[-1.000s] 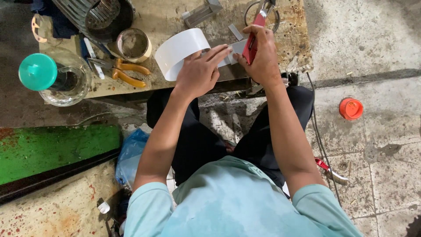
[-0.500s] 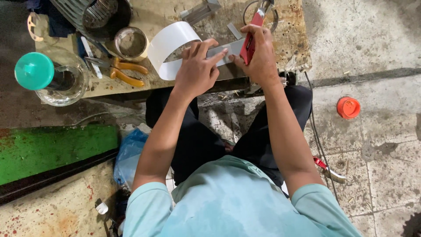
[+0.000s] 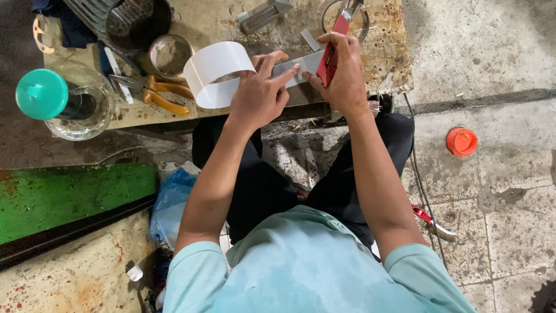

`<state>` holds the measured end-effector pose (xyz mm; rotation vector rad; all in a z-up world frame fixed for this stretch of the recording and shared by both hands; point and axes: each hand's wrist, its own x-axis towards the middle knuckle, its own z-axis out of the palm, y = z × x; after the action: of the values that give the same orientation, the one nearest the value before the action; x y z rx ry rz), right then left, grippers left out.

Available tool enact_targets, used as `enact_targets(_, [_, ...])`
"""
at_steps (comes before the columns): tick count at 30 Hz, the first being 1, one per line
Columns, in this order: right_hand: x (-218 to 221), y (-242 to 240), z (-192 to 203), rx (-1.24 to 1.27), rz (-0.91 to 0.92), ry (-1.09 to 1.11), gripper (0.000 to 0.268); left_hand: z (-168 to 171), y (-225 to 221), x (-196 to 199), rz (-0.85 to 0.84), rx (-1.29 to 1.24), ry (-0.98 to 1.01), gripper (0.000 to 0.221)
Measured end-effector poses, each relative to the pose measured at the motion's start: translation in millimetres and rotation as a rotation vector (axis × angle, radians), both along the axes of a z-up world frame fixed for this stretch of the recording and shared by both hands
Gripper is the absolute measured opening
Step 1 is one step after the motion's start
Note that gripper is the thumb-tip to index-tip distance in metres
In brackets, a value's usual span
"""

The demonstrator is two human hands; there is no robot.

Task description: Cutting a white plastic insulation strip and fitting it into a motor stator component on a repair bench.

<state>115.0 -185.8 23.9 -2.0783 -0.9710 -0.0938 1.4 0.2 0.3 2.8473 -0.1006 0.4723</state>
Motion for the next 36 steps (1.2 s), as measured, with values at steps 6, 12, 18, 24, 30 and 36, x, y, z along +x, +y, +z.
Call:
enact_targets(6, [0.5, -3.0, 0.7, 0.005, 0.011, -0.004, 0.071, 5.3, -3.9, -4.3, -0.016, -0.085, -0.034, 0.050])
enact_targets(12, [-3.1, -1.6, 5.1, 0.062, 0.015, -0.011, 0.067, 4.4, -3.1, -4.3, -0.001, -0.050, -0.051, 0.048])
enact_targets(18, [-2.8, -1.7, 1.6, 0.010, -0.019, -0.005, 0.072, 8.1, -4.9, -4.8, 0.000, -0.085, -0.048, 0.048])
enact_targets(24, [0.5, -1.4, -5.3, -0.006, -0.021, 0.010, 0.070, 1.9, -11.3, 7.7, 0.060, -0.118, -0.091, 0.034])
enact_targets(30, [6.4, -1.4, -8.3, 0.010, -0.005, -0.002, 0.073, -3.1, -15.1, 29.2, 0.228, -0.039, -0.114, 0.014])
enact_targets(36, [-8.8, -13.9, -14.2, 0.463, 0.038, 0.184, 0.041, -7.1, -16.7, 35.1, 0.260, 0.043, -0.078, 0.017])
